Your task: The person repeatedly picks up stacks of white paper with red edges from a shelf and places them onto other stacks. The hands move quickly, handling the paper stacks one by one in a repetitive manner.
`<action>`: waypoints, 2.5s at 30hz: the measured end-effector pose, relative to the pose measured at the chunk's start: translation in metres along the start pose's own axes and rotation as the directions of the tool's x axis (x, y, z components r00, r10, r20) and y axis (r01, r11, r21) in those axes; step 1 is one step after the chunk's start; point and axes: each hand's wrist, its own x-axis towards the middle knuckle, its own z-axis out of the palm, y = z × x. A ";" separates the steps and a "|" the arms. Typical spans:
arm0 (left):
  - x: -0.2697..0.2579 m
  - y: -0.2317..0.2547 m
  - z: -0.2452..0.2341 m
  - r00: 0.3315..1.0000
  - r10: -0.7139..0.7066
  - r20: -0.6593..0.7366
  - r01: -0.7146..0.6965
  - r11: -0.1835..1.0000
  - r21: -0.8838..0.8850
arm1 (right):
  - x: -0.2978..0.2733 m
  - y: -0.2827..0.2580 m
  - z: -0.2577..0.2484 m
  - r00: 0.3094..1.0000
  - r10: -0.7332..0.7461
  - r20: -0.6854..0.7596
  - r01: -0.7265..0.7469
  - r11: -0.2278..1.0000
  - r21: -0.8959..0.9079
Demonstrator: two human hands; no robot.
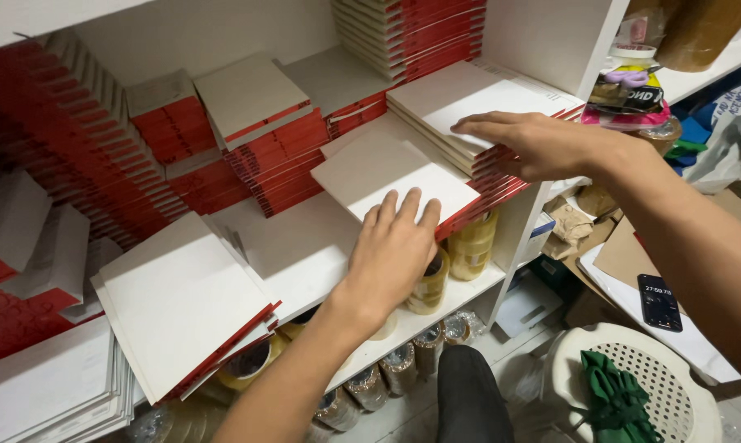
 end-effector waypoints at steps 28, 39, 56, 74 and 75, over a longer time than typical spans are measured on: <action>0.025 -0.005 0.017 0.986 0.070 -0.150 -0.045 0.985 0.164 | 0.002 0.038 0.056 0.900 -0.385 -0.204 0.111 0.655 -0.747; 0.030 -0.010 0.029 0.975 0.080 -0.205 -0.032 0.973 0.228 | 0.003 0.056 0.062 0.905 -0.330 -0.267 0.050 0.707 -0.705; 0.061 -0.019 0.054 0.972 0.107 -0.207 -0.068 0.979 0.190 | 0.002 0.033 0.046 0.861 -0.344 -0.375 0.076 0.815 -0.574; 0.075 -0.030 0.073 0.997 0.021 -0.070 -0.024 0.999 -0.035 | 0.000 0.015 0.045 0.911 -0.247 -0.329 0.062 0.874 -0.483; 0.069 -0.031 0.065 0.997 0.021 -0.072 -0.024 0.999 -0.035 | 0.000 0.018 0.047 0.911 -0.248 -0.329 0.063 0.872 -0.485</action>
